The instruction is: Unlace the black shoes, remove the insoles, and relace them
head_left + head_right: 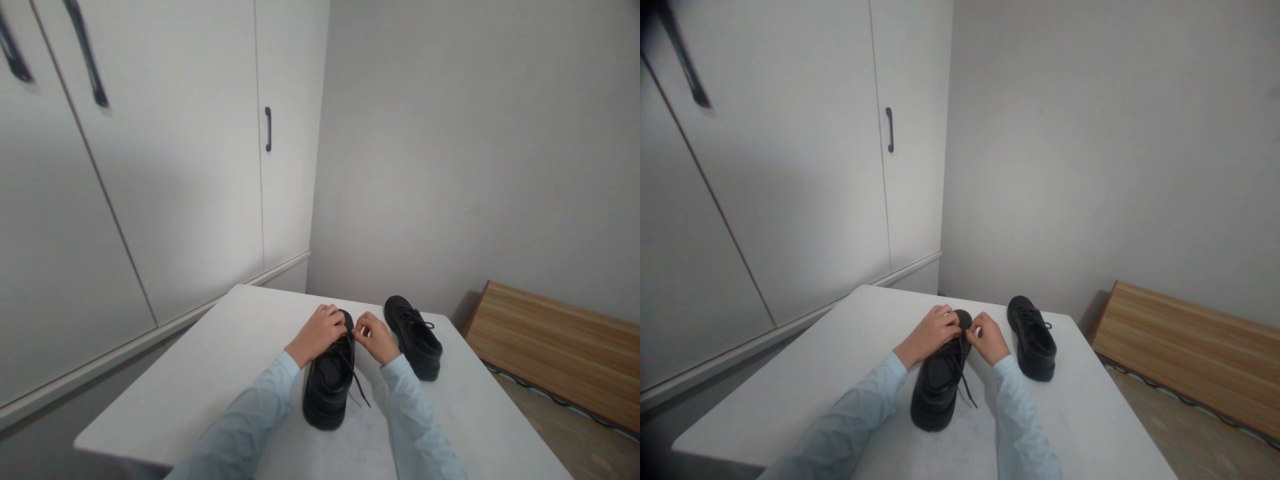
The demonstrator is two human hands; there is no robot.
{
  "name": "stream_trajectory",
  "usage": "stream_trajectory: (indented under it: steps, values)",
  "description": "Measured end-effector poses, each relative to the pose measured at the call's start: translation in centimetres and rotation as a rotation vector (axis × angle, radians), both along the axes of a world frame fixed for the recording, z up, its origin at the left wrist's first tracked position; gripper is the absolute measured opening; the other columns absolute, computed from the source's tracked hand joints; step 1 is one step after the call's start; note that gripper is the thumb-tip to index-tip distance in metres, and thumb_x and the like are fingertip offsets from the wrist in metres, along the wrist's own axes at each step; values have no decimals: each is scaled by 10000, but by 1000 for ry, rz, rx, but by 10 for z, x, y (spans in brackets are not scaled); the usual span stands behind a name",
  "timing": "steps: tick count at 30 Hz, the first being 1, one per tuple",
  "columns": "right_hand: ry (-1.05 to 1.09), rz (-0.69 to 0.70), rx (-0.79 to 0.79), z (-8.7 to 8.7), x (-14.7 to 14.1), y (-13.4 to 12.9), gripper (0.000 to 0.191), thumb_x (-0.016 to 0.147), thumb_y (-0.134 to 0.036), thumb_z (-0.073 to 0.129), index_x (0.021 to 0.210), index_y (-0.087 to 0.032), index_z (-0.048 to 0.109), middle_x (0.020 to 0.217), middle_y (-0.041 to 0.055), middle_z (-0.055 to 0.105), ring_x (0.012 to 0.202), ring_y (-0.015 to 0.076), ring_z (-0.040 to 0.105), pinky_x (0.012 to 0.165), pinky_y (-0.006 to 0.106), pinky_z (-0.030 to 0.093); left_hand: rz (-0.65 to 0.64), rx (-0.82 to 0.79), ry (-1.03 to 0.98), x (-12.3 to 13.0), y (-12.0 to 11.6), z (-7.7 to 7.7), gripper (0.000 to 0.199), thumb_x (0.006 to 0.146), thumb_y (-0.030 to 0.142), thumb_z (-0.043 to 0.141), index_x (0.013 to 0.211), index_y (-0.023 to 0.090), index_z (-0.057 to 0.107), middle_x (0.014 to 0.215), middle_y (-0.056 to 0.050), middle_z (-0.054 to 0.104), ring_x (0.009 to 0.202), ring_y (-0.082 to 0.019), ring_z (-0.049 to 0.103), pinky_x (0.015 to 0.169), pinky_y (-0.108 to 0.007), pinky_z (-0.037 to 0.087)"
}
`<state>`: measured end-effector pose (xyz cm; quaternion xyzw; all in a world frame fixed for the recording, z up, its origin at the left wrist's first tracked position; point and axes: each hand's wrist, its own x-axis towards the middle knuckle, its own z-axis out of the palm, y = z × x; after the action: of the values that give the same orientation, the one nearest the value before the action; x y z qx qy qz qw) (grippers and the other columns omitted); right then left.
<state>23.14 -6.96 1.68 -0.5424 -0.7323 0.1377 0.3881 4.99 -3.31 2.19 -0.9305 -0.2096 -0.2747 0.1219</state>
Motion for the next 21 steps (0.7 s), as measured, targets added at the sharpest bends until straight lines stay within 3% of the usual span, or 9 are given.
stream_trajectory:
  steps: [8, 15, 21]
  values:
    - [216, -17, -94, -9, -3, 8, 226, 734, -406, 597, 676, -188, 591, 740, 19, 563, 536, 107, 482, 482, 226, 391, 14, -18, -14, -2, -1, 2, 141, 894, 243, 495, 844, 163, 600, 897, -45, 569, 876, -182, 491, 820, -344, 350]
    - [413, -57, -257, -13, -3, 9, 358, 698, -548, 581, 690, -191, 554, 459, -56, 428, 395, 89, 347, 386, 213, 266, 40, -220, -187, -13, 4, -2, 154, 913, 229, 438, 847, 162, 559, 869, -43, 565, 843, -175, 505, 767, -304, 387]
    - [323, -86, -111, -9, -7, 8, 312, 710, -493, 599, 693, -184, 638, 715, 44, 625, 622, 150, 530, 527, 242, 384, 16, -528, -508, -23, 4, 4, 191, 921, 271, 390, 863, 164, 538, 856, -46, 592, 844, -169, 544, 782, -301, 428]
